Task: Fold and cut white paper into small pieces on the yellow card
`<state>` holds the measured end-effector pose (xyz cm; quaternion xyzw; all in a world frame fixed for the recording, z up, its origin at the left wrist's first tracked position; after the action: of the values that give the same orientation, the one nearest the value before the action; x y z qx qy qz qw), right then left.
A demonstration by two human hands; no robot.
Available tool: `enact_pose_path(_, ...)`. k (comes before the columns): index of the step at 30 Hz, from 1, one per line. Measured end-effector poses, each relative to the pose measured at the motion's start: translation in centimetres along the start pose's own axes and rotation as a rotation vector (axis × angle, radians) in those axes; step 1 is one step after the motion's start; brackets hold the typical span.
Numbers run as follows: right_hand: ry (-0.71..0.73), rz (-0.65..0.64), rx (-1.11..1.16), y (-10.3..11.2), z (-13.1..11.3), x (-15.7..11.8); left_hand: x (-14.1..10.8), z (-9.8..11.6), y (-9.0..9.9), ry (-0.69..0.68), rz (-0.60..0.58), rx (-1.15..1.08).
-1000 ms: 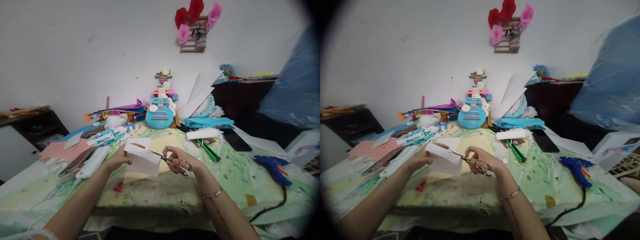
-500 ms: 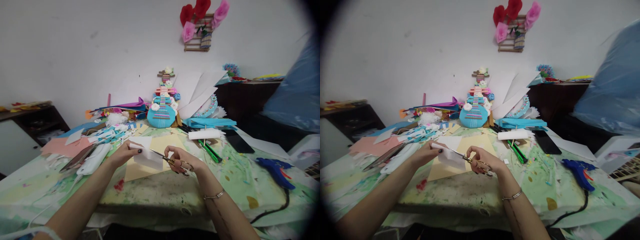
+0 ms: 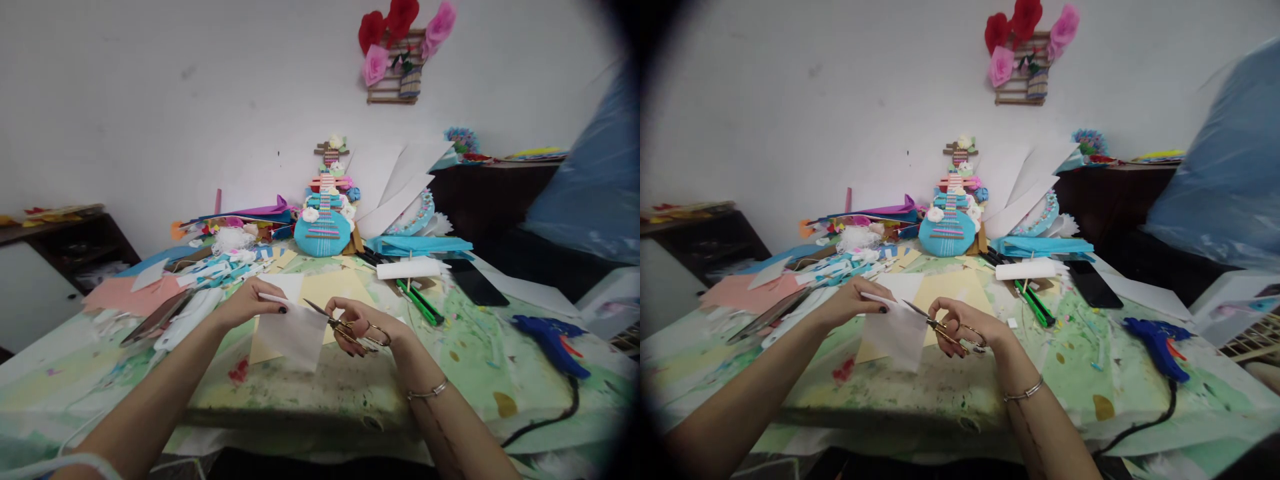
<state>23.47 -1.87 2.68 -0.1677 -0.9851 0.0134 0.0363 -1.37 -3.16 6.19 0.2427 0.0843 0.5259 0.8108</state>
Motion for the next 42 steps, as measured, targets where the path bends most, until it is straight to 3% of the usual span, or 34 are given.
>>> enact_pose_path(14, 0.098, -0.067, -0.059, -0.4, 0.3, -0.1, 0.4, 0.6, -0.5, -0.132, -0.033, 0.037)
enact_pose_path(25, 0.127, -0.079, -0.045, -0.2, 0.9, 0.1, 0.6, 0.7, -0.8, -0.137, -0.076, 0.022)
enact_pose_path(35, 0.079, -0.054, -0.007, -0.1, 0.9, 0.3, 0.6, 0.7, -1.0, -0.132, -0.079, 0.001)
enact_pose_path(42, 0.128, 0.010, -0.007, -0.2, 1.0, 0.2, 0.5, 0.0, -0.7, -0.152, -0.064, -0.056)
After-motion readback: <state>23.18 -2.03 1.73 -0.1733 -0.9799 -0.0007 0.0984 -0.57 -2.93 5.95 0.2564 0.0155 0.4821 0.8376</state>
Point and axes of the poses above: each hand's wrist, its own x-axis towards the middle knuckle, its own y-axis out of the back of the hand, z = x × y, the point moved 2 cm from there along x, towards the middle knuckle, and after that the axes turned 1 degree about y, right-handed, at the moved point
